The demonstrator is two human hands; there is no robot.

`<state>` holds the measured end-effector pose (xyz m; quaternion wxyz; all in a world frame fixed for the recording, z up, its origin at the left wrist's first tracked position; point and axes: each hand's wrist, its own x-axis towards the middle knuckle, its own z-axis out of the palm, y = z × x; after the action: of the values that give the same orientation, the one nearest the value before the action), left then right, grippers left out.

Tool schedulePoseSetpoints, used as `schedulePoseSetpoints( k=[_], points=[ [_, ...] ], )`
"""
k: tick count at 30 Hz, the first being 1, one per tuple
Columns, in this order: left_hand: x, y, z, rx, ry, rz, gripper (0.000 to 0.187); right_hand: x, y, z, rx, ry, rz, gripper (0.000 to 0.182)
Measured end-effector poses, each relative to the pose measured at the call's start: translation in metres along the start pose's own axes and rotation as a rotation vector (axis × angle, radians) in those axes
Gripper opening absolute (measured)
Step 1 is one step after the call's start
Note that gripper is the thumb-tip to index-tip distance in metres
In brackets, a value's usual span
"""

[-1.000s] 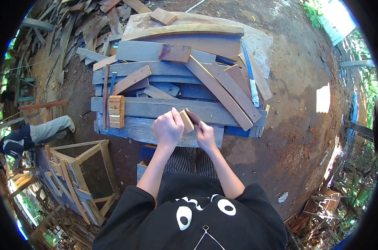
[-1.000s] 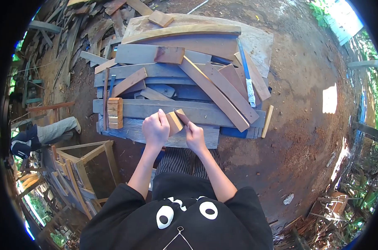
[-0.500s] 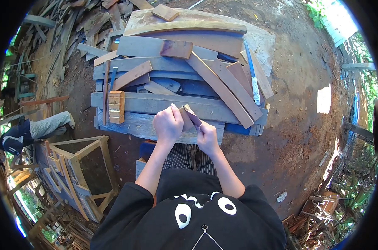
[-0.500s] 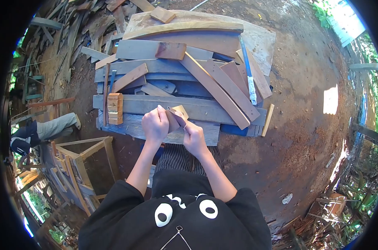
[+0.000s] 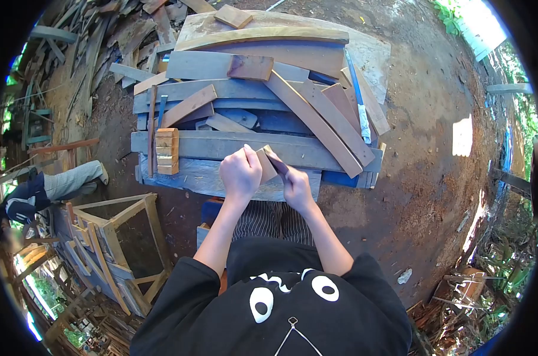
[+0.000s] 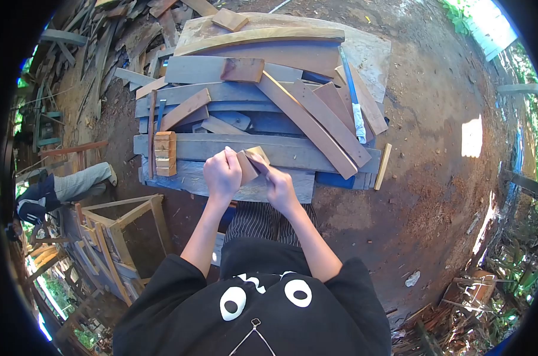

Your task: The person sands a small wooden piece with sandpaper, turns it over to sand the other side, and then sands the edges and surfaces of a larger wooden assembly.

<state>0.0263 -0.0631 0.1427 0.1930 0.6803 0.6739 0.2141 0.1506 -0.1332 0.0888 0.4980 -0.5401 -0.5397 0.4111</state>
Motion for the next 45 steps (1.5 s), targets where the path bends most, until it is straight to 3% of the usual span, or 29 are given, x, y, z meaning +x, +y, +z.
schedulePoseSetpoints(
  k=[2,5,6,11,15,18,22,25,26,29,31,33,36,42,45],
  points=[
    [-0.001,0.000,0.001,-0.002,0.007,-0.006,0.038,-0.019,0.025,-0.004,-0.053,0.000,-0.007,0.052],
    [0.001,0.003,-0.001,-0.007,-0.003,-0.001,0.038,-0.019,0.089,0.003,-0.197,-0.146,0.310,0.055],
    [0.002,0.004,0.000,-0.012,-0.001,0.000,0.038,-0.015,0.093,0.002,-0.171,-0.144,0.269,0.052],
    [0.001,0.003,-0.003,0.001,-0.008,0.014,0.037,0.005,-0.027,-0.023,-0.077,-0.180,0.139,0.030],
    [-0.001,0.001,-0.002,-0.001,0.000,0.007,0.037,-0.004,-0.020,-0.012,-0.011,-0.029,0.104,0.031],
    [0.000,0.004,-0.001,-0.013,0.007,0.003,0.038,-0.011,0.045,-0.003,-0.145,-0.161,0.229,0.044],
    [-0.001,0.002,-0.002,-0.014,-0.004,0.001,0.039,0.016,-0.052,-0.005,-0.034,0.057,-0.061,0.038],
    [0.000,0.003,-0.001,-0.019,-0.008,-0.007,0.040,0.031,-0.048,-0.015,-0.031,-0.215,0.190,0.048],
    [-0.001,0.004,-0.002,-0.013,-0.002,-0.009,0.040,0.028,-0.035,-0.009,-0.083,-0.140,0.077,0.042],
    [0.000,0.003,-0.002,0.011,0.051,0.005,0.038,0.000,-0.029,-0.011,-0.092,-0.041,0.038,0.040],
    [-0.004,0.000,0.001,0.017,0.070,0.007,0.037,-0.013,-0.018,-0.012,-0.039,-0.052,0.115,0.054],
    [-0.001,0.000,0.001,0.017,0.042,0.009,0.038,-0.014,-0.015,-0.015,-0.177,-0.133,0.103,0.057],
    [0.001,-0.001,0.001,0.030,0.010,-0.011,0.040,0.004,-0.055,-0.008,-0.167,0.026,-0.090,0.048],
    [-0.001,-0.004,0.004,-0.184,0.121,-0.033,0.042,-0.019,-0.004,-0.014,-0.236,-0.221,0.241,0.057],
    [-0.001,0.001,-0.004,-0.349,0.119,-0.173,0.043,-0.017,-0.051,-0.011,-0.216,-0.015,0.024,0.057]
  ],
)
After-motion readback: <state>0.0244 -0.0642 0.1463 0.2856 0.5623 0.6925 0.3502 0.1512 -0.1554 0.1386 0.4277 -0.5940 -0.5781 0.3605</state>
